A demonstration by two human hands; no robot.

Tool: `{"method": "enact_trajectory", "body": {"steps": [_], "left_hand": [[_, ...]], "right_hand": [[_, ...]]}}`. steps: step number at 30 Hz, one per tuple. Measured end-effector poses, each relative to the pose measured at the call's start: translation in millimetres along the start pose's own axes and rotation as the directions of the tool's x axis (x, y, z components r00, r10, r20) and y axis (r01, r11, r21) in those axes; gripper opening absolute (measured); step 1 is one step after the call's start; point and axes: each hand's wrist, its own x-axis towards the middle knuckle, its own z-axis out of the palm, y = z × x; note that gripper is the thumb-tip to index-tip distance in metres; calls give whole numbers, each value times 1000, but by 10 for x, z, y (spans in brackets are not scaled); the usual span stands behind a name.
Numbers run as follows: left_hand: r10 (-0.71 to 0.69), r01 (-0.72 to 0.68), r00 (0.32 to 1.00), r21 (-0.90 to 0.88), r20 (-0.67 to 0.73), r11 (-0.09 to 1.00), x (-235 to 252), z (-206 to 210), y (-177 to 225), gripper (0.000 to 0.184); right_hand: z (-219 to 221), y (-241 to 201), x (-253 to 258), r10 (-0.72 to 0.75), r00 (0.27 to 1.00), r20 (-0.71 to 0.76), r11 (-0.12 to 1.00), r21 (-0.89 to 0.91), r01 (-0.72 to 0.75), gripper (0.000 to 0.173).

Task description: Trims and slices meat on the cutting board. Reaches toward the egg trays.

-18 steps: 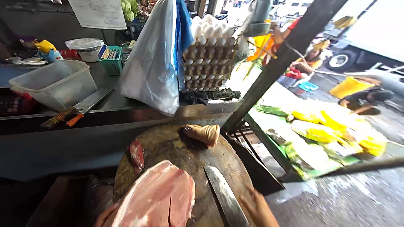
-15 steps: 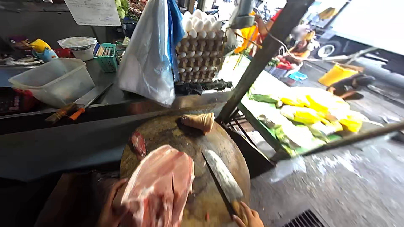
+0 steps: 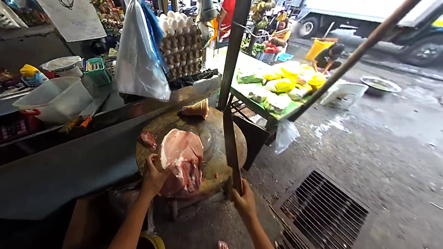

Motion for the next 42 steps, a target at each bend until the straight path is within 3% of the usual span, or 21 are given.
{"method": "enact_trajectory", "body": {"steps": [3, 7, 14, 25, 28, 34, 37, 39, 42], "left_hand": [[57, -57, 998, -9, -29, 998, -73, 74, -22, 97], [73, -74, 997, -21, -37, 997, -34, 28, -32, 86], [-67, 67, 998, 29, -7, 997, 49, -26, 53, 66], [-163, 164, 986, 19, -31, 986, 61, -22, 37, 70], [-169, 170, 985, 47, -32, 984, 70, -17, 87, 69], [-204, 205, 979, 118, -15, 972, 65, 39, 220, 71], [-213, 215, 977, 121, -32, 969, 72, 59, 249, 72], [-199, 201, 979, 131, -34, 971, 69, 74, 255, 74], [-207, 212, 977, 117, -53, 970, 39, 92, 270, 72]], "right_hand": [[15, -237, -218, -54, 991, 123, 993, 113, 40, 51], [169, -310, -293, -187, 982, 20, 981, -51, 188, 39], [270, -387, -292, -9, 973, 229, 936, -341, 89, 44], [350, -433, -152, -17, 953, 302, 847, -502, 174, 43], [332, -287, -159, -42, 945, 324, 805, -549, 224, 42], [337, 54, -109, 23, 954, 299, 810, -565, 157, 43], [210, -224, -63, -54, 956, 288, 836, -510, 201, 45], [149, -568, -45, -245, 942, 228, 850, -417, 322, 42], [173, -1126, 55, -607, 794, 41, 766, -238, 597, 35]]}}
